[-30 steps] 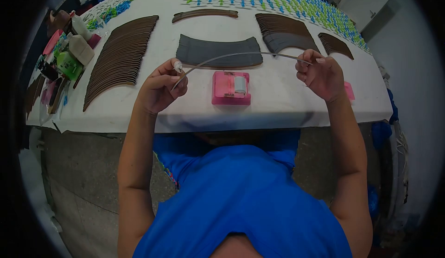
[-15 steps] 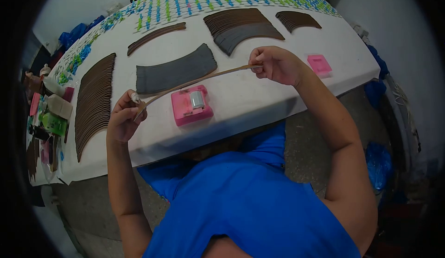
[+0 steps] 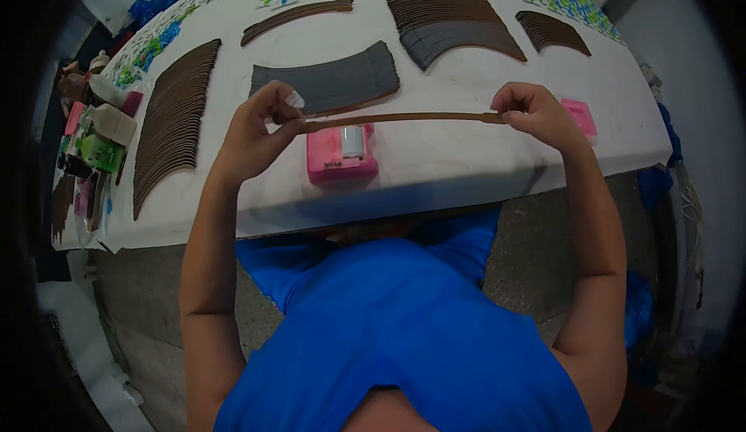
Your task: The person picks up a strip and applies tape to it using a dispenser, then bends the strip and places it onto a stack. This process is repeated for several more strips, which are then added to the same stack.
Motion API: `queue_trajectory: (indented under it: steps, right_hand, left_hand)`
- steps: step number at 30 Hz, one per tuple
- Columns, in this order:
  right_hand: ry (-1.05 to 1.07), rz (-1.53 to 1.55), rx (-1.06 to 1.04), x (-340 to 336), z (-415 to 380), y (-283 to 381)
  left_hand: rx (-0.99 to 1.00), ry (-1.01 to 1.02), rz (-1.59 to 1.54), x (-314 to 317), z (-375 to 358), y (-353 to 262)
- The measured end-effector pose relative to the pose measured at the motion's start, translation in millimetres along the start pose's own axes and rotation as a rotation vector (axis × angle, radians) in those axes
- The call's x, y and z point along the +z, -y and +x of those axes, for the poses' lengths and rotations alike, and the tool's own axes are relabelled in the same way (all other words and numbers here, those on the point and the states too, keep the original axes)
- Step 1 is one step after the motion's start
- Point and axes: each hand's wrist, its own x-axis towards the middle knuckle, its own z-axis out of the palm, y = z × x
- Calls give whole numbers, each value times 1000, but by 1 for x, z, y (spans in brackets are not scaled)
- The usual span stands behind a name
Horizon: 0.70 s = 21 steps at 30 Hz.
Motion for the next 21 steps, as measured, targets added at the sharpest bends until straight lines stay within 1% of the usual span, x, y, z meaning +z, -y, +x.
queue_trajectory:
  steps: [1, 2, 3, 4, 5, 6, 7, 9, 13, 21]
  right_hand:
    - [-26, -102, 13, 0, -2, -4]
    - [-21, -100, 18, 2, -4, -9]
    - [-91, -222, -78, 6, -6, -15]
    - [-161, -342, -173, 9, -9, -20]
    - [-158, -340, -169, 13, -11, -23]
    - [-202, -378, -192, 17, -13, -24]
    - [-248, -415, -216, 20, -15, -26]
    - [-248, -448, -233, 22, -15, -33]
    - [-248, -532, -288, 27, -14, -37]
    - [-260, -548, -319, 27, -10, -46]
  left_hand:
    - [-6, 0, -3, 7, 1, 1]
    - [106, -43, 108, 14, 2, 3]
    - [219, -85, 219, 20, 3, 4]
    - [214, -83, 215, 24, 4, 4]
    - [291, -78, 287, 28, 4, 4]
    - [369, -73, 359, 31, 5, 5]
    - [365, -69, 357, 33, 4, 8]
    - [442, -60, 478, 37, 4, 12]
    - [438, -68, 536, 42, 0, 12]
    - [440, -55, 571, 46, -2, 16]
